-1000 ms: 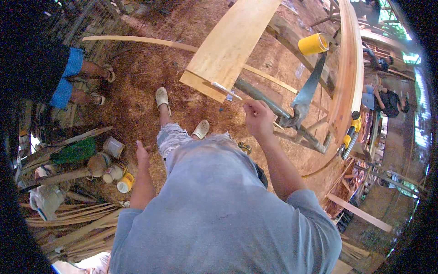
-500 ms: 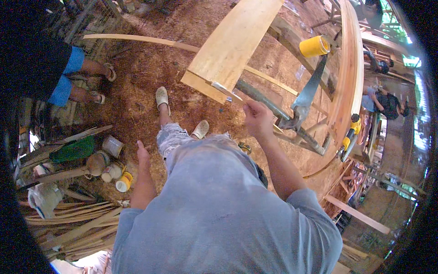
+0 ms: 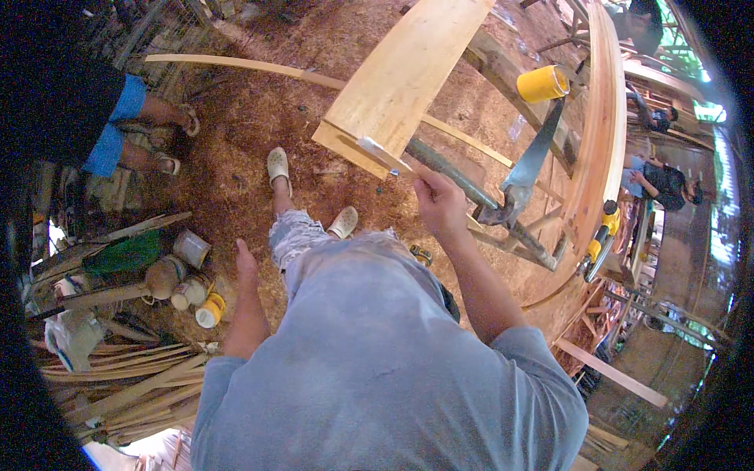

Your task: The person builds a wooden frame by using a nail gun to secure joints, sawing off a protruding piece of wood with a hand saw, and applying glue to the edges with a brush.

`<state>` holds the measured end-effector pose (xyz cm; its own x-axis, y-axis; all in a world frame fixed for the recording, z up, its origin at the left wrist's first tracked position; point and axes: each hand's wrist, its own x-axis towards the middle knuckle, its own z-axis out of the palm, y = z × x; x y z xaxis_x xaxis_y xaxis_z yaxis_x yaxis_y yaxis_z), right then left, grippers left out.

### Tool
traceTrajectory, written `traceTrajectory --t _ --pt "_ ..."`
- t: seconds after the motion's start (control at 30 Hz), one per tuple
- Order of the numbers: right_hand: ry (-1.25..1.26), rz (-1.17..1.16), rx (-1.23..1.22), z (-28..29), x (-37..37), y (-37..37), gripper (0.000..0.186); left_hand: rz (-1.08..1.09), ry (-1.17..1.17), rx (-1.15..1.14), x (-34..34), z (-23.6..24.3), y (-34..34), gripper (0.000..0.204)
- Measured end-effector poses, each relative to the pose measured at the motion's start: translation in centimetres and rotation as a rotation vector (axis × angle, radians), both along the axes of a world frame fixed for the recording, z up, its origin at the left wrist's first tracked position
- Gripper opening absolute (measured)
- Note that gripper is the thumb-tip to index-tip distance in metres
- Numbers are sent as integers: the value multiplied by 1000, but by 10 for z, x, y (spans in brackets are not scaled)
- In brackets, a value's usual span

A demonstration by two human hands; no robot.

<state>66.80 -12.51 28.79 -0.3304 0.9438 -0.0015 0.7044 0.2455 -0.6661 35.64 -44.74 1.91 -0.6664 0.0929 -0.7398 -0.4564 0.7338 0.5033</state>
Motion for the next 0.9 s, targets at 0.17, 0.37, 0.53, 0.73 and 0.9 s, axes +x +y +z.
traceTrajectory --t 0.17,0.37,0.53,0.73,0.9 --pt "47 -97 25 -5 17 3 15 50 -6 57 0 -7 -2 87" --pt "-55 -26 36 -7 24 -3 13 175 96 182 1 -39 -15 84" --pt "18 -20 31 0 10 -5 14 95 -16 113 0 -27 -8 85" --pt "-83 -33 24 16 -3 -6 14 25 15 65 2 -1 -3 87" --pt "-35 67 46 11 -10 0 15 48 29 102 0 -15 -8 90"
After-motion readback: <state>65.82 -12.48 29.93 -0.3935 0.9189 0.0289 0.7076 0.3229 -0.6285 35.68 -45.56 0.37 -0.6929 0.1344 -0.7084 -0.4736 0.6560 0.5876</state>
